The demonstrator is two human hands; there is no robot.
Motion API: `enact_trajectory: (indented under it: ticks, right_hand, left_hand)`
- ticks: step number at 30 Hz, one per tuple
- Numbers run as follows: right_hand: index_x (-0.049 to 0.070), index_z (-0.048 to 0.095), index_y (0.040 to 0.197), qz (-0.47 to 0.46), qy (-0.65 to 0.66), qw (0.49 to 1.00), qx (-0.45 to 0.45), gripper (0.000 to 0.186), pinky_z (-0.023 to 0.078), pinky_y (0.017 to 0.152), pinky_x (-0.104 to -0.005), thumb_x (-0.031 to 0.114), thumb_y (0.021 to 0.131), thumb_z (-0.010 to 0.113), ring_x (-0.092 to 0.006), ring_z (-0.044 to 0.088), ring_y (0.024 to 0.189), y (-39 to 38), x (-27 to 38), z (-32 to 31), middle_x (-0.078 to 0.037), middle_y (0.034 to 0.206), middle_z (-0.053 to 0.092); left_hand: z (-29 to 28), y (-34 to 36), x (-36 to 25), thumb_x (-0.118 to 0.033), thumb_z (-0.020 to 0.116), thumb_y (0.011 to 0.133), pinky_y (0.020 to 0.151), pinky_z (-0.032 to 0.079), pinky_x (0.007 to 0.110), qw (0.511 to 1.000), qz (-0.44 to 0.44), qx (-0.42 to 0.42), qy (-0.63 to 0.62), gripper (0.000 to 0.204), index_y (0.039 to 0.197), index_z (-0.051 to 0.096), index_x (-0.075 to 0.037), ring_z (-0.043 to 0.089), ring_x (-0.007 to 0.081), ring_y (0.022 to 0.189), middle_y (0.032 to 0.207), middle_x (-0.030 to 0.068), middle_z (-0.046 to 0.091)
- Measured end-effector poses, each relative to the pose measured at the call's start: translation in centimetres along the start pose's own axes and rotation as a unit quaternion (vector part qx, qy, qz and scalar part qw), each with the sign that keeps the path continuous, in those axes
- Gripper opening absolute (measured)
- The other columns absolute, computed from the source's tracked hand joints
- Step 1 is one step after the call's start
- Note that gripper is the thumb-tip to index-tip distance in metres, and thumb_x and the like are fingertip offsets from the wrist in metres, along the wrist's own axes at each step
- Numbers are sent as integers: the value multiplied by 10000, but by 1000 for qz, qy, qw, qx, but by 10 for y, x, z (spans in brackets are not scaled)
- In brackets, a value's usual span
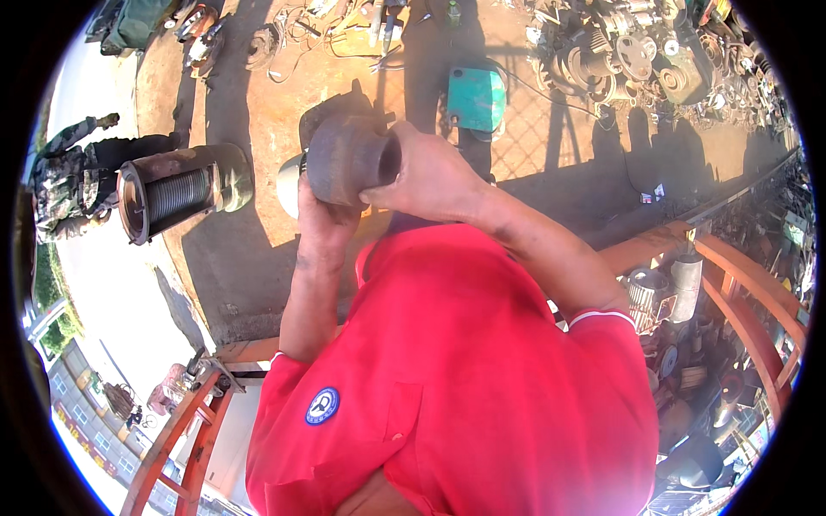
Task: The person handles a cylindrical metal part, grinding it on a bench grinder, and then places it into a larger metal container. They also handle other metal parts and tools in a cluttered outdoor area.
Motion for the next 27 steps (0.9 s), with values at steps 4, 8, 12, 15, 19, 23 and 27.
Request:
enact_trajectory:
  ticks: [4,8,12,15,19,23,27]
  right_hand:
    - [-95,539,1264,-6,-23,1000,-6,747,581,846,-417,270,721,902,-347,733,992,6,-7,2,-258,1063,714]
    - [-61,547,1293,-32,28,999,-18,741,566,936,-444,333,755,870,-395,707,1078,5,-11,-2,-257,1150,712]
    - [-25,564,1299,-59,85,994,-34,666,553,979,-432,278,784,857,-376,696,1120,1,-14,-9,-234,1181,707]
    - [-42,497,1374,-68,75,994,-40,757,568,966,-396,173,769,899,-306,725,1106,0,-19,-12,-219,1168,724]
    - [-40,493,1379,-73,78,993,-58,766,567,970,-390,166,765,901,-299,723,1112,-8,-28,-22,-216,1166,723]
    - [-37,471,1407,-51,98,991,-71,787,561,981,-381,135,769,897,-267,712,1123,-21,-47,-31,-205,1195,708]
    - [-32,462,1416,-21,231,970,-74,728,537,1022,-395,142,821,845,-298,677,1184,-38,-81,-35,-194,1243,674]
  left_hand:
    - [0,4,7,-408,478,1040,1104,495,456,999,-30,-19,-8,521,1456,532,-100,572,264,1339,1457,83,583]
    - [3,11,15,-437,478,1051,1060,548,427,998,-44,-36,-31,509,1380,593,-66,643,247,1260,1370,104,659]
    - [26,14,28,-470,475,1046,1070,532,432,994,-78,-15,-77,522,1395,591,-100,626,243,1268,1385,78,646]
    - [39,11,33,-409,467,1055,1082,506,422,995,-76,8,-67,484,1428,557,-113,592,231,1291,1413,69,609]
    - [53,15,40,-379,441,1070,1079,508,421,996,-59,57,-20,464,1428,552,-106,586,228,1299,1413,62,606]
    - [35,29,62,-478,508,1038,1002,565,390,994,-102,-24,-39,507,1350,619,-94,676,221,1171,1308,54,690]
    - [39,23,76,-422,545,1044,945,572,332,996,-81,-30,21,457,1325,601,-66,689,188,1088,1252,55,696]
Point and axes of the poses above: each hand's wrist, its own y-axis towards the middle knuckle, its own z-axis out of the palm, x = y × z, the point moved 8 cm from there along y, towards the middle knuckle
